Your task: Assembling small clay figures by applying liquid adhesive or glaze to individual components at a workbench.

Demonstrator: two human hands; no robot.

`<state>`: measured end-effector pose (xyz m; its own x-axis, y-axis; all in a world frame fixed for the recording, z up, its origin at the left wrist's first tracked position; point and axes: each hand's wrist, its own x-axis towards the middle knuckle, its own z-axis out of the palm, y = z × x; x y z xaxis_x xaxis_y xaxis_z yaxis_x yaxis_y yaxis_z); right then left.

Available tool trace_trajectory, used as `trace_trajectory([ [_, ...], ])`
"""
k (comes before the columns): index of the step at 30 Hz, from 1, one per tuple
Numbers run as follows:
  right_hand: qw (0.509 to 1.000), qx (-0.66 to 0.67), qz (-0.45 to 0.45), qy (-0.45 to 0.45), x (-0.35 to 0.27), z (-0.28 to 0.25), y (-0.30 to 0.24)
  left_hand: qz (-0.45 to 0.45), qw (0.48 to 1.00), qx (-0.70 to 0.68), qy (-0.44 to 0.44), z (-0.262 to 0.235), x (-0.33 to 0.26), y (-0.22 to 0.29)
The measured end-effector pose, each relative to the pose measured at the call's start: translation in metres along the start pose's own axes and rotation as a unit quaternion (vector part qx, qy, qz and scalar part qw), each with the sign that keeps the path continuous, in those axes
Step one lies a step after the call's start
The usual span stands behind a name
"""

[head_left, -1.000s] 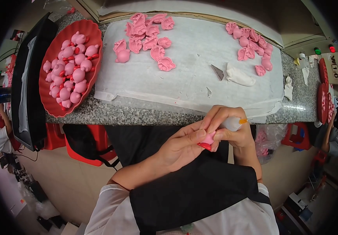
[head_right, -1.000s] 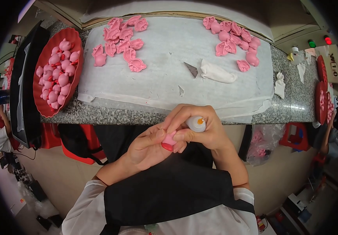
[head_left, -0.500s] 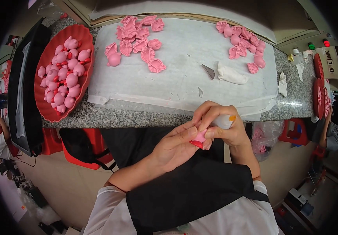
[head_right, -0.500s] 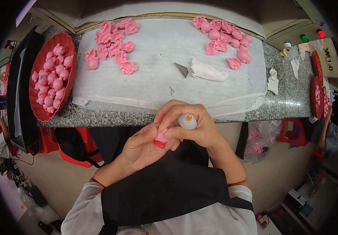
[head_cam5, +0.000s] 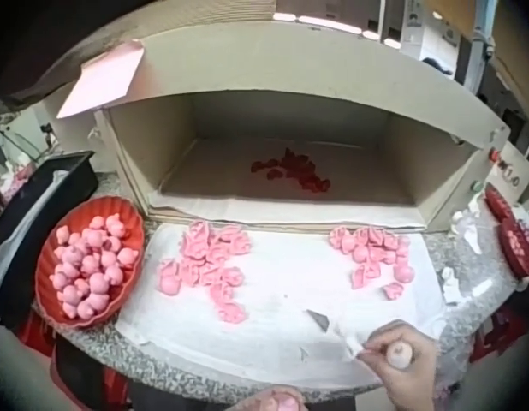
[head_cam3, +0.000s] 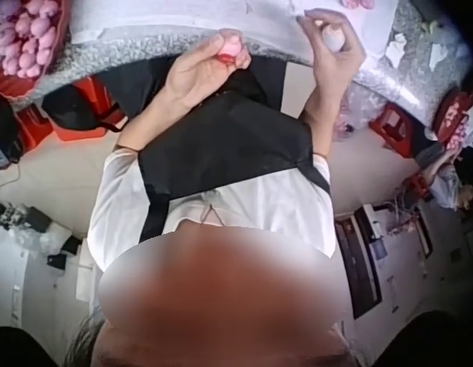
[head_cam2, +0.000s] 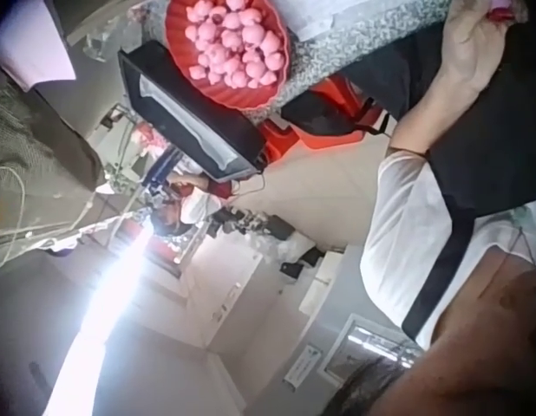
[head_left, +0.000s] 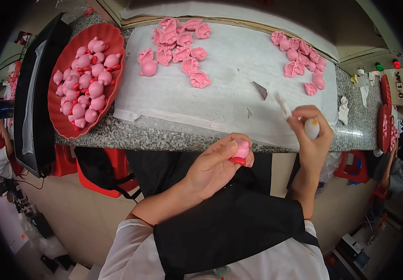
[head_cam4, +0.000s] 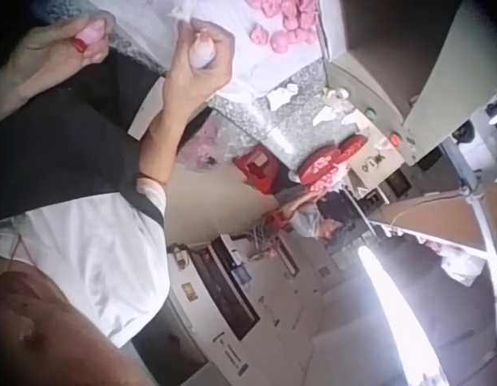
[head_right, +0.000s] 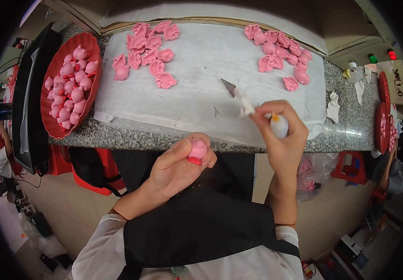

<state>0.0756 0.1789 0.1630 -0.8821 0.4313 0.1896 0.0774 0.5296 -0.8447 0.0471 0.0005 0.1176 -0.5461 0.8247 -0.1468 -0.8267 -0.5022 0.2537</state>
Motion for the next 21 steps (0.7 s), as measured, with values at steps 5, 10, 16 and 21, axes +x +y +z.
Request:
trace_trajectory([
  [5, 0.981, 0.154, -0.006, -0.119, -0.032, 0.025, -0.034, 0.030, 0.998, 0.025, 0.041, 0.008, -0.002, -0.001],
  [10, 0.988, 0.102, -0.054, -0.104, -0.036, 0.036, -0.028, 0.038, 0.995, 0.059, 0.067, 0.008, -0.002, -0.001],
  [16, 0.991, 0.039, -0.129, -0.023, -0.028, 0.030, -0.020, 0.033, 0.996, 0.053, 0.068, -0.001, 0.001, -0.001],
  [21, 0.989, -0.100, -0.076, 0.074, -0.011, -0.005, 0.004, 0.021, 1.000, 0.005, 0.016, -0.001, 0.000, 0.000],
])
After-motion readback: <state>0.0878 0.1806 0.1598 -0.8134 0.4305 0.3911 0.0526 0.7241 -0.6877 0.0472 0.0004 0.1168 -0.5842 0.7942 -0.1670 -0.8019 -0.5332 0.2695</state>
